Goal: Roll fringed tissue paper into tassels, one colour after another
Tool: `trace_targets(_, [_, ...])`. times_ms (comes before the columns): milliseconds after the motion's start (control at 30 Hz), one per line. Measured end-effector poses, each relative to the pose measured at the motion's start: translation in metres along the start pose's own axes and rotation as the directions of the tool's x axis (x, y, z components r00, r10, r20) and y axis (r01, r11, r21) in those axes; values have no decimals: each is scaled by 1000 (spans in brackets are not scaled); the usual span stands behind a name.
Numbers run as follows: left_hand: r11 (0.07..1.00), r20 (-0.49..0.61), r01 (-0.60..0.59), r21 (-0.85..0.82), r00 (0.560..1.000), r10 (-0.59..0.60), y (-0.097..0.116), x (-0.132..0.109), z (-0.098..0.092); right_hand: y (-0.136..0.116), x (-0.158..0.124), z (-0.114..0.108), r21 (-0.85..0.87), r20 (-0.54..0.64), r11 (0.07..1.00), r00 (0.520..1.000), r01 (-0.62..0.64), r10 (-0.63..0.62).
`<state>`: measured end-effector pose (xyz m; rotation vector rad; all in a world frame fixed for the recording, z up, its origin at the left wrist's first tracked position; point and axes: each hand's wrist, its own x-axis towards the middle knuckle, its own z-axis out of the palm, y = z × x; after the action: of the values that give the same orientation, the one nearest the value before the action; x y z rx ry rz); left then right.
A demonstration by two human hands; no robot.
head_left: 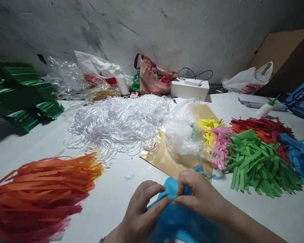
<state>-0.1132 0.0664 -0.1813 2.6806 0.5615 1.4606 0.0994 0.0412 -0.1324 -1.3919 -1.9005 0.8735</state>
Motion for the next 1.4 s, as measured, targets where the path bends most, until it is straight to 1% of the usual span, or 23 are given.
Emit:
trace_targets(133, [998, -6, -55, 10, 998, 55, 1, 4, -4, -1, 1, 0, 60, 13, 998, 999, -34, 33])
trace_targets(267, [995, -24, -90, 48, 996, 92, 2, 7, -4, -3, 3, -1, 101, 15, 994, 1000, -28, 27])
trace_targets(400, [995, -25, -55, 82, 998, 57, 1, 5, -3, -5, 1, -1, 101, 23, 995, 1000, -18, 16])
trace_targets(467, [996, -23, -38, 85, 999, 41, 0, 5, -2, -5, 0, -1, 100, 48, 995, 999, -23, 18])
trace_targets(567, [995, -27, -49, 83, 998, 51, 1, 7, -2, -5, 0, -3, 103, 99, 994, 995, -34, 24])
trace_targets(633, [995, -22, -63, 83, 998, 65, 2, 9, -1, -6, 1, -5, 84, 108, 996, 994, -17, 8])
trace_targets(733, [993, -14, -83, 80, 996, 84, 2, 9, 0, -7, 1, -7, 36, 89, 999, 996, 23, -26])
trace_targets(867, [993, -11, -88, 75, 996, 89, 0, 6, 3, -5, 1, -6, -3, 61, 999, 997, 37, -36])
trace_targets(933, [994, -4, -80, 76, 997, 80, 0, 4, 3, -4, 0, -6, -21, 39, 997, 997, 69, -68])
trace_targets(1000, [995, -2, -68, 79, 998, 68, 1, 4, 2, -4, -1, -7, -38, 44, 991, 991, 125, -123])
trace_targets(1100, [995, -10, -56, 88, 998, 57, 3, 3, 2, -4, -2, -7, -122, 78, 971, 977, 205, -197])
trace_targets(1200, [994, -4, -59, 93, 998, 60, 3, 4, 2, -2, -3, -5, -229, 81, 941, 968, 249, -236])
trace_targets(1233, [993, -2, -65, 95, 998, 66, 2, 5, 3, -1, -2, -4, -260, 61, 930, 966, 258, -251])
trace_targets(1300, [992, 1, -80, 102, 997, 80, 2, 6, 3, 1, -1, -3, -351, -19, 892, 951, 283, -309])
trace_targets(1400, [988, 11, -97, 124, 995, 96, 4, 7, 3, 4, 3, -3, -523, -146, 798, 892, 298, -429])
